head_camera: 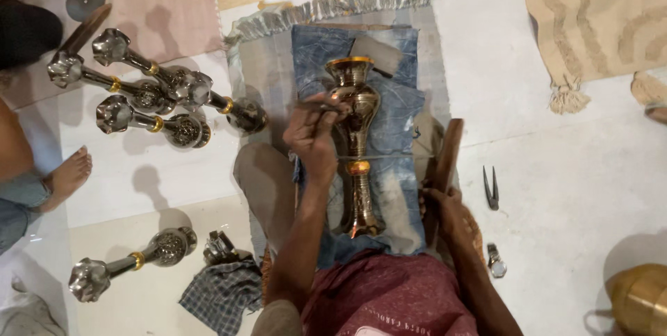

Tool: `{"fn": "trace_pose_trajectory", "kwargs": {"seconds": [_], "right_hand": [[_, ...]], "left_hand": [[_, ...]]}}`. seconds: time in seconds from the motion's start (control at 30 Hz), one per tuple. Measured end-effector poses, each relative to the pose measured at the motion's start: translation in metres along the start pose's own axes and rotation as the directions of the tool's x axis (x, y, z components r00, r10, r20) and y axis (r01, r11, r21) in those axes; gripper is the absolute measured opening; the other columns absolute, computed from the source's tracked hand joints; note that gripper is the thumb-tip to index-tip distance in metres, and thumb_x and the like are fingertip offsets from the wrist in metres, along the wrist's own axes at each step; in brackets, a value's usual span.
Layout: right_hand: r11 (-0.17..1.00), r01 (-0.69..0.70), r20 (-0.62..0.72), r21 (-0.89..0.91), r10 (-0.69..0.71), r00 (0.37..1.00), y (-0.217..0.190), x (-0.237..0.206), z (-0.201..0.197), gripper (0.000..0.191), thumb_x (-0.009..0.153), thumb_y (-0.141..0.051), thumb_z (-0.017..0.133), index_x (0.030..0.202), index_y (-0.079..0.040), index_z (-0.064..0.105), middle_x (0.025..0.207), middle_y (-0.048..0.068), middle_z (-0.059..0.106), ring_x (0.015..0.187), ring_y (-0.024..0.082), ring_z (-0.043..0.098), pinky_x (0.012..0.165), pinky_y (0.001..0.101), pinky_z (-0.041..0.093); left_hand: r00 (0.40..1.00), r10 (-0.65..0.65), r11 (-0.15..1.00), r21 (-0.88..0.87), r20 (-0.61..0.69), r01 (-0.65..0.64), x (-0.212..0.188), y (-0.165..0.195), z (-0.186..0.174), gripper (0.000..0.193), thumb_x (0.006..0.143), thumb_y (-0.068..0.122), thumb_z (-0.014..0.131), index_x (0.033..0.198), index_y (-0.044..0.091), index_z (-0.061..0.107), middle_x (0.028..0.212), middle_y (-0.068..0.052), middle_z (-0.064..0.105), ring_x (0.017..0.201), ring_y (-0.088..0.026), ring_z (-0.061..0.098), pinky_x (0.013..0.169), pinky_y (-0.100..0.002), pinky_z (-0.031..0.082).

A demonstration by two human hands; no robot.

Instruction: The person sits on the floor holding a brass vase upright between their legs and hammers its surface with a wooden mallet and a small punch, working around the body and neck to shape and smooth the metal. Finished brass vases lie on the floor beside them, and they reach toward the pile near the end.

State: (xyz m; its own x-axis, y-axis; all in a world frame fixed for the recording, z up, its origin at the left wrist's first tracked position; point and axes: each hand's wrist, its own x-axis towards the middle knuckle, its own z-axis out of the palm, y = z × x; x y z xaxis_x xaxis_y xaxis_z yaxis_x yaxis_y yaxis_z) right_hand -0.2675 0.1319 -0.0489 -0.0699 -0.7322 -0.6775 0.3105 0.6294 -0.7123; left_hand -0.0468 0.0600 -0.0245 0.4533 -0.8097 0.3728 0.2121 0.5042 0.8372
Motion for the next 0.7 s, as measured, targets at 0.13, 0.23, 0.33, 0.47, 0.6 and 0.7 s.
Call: {"fn": "trace_pose_trajectory", "kwargs": {"seconds": [0.13,0.23,0.33,0.47,0.6,0.7], "right_hand": [[0.943,0.301,-0.038,-0.14,-0.309,0.95,0.025,-0.011,0.0,0.038,0.087,-0.013,0.069,0.118,0.005,0.06,0.081,0.011,0.067,0.061,0.019,0.062,0.054,0.0308,0.051],[0.863,0.376,-0.049,-0.336,-0.415,0.908,0.039,-0.017,-0.002,0.046,0.085,-0.012,0.07,0.126,0.005,0.06,0.096,0.009,0.071,0.079,0.016,0.068,0.067,0.0286,0.057],[0.787,0.414,-0.003,-0.458,-0.467,0.884,0.04,-0.018,-0.005,0.05,0.082,-0.008,0.072,0.128,0.006,0.061,0.098,0.011,0.073,0.081,0.016,0.07,0.069,0.0287,0.057],[0.541,0.636,0.205,-0.55,-0.651,0.731,0.021,-0.011,-0.006,0.053,0.078,-0.002,0.073,0.13,0.005,0.064,0.096,0.011,0.075,0.073,0.014,0.072,0.065,0.026,0.062],[0.285,0.73,0.368,-0.621,-0.716,0.593,-0.024,-0.011,0.01,0.075,0.072,-0.002,0.076,0.144,0.003,0.057,0.082,0.012,0.075,0.059,0.014,0.068,0.051,0.0279,0.056],[0.219,0.887,0.543,-0.407,-0.723,0.427,-0.069,-0.021,0.034,0.076,0.077,-0.005,0.074,0.15,-0.005,0.052,0.099,0.013,0.076,0.072,0.013,0.073,0.058,0.0282,0.061]], "left_hand": [[0.994,0.043,0.974,0.218,0.104,-0.065,0.011,0.006,0.001,0.019,0.102,-0.005,0.059,0.118,-0.007,0.068,0.106,-0.012,0.076,0.094,-0.017,0.075,0.083,-0.028,0.062],[0.979,0.162,0.906,0.375,0.127,-0.198,0.014,0.01,-0.003,0.016,0.101,-0.005,0.059,0.111,-0.006,0.072,0.107,-0.013,0.078,0.092,-0.017,0.077,0.084,-0.026,0.062],[0.972,0.188,0.876,0.423,0.143,-0.232,0.013,0.007,-0.009,0.018,0.101,-0.006,0.058,0.112,-0.005,0.072,0.106,-0.014,0.078,0.09,-0.017,0.078,0.079,-0.027,0.063],[0.959,0.242,0.85,0.444,0.147,-0.283,0.011,-0.003,-0.012,0.024,0.101,-0.007,0.055,0.119,-0.003,0.07,0.107,-0.012,0.077,0.092,-0.019,0.079,0.079,-0.029,0.066],[0.954,0.274,0.77,0.566,0.125,-0.295,0.013,-0.007,-0.014,0.031,0.091,-0.01,0.054,0.116,-0.004,0.073,0.102,-0.014,0.079,0.078,-0.017,0.078,0.065,-0.027,0.059],[0.944,0.294,0.784,0.527,0.152,-0.329,0.013,-0.005,-0.014,0.026,0.095,-0.01,0.056,0.114,0.001,0.07,0.101,-0.01,0.078,0.085,-0.018,0.079,0.074,-0.03,0.063]]}}
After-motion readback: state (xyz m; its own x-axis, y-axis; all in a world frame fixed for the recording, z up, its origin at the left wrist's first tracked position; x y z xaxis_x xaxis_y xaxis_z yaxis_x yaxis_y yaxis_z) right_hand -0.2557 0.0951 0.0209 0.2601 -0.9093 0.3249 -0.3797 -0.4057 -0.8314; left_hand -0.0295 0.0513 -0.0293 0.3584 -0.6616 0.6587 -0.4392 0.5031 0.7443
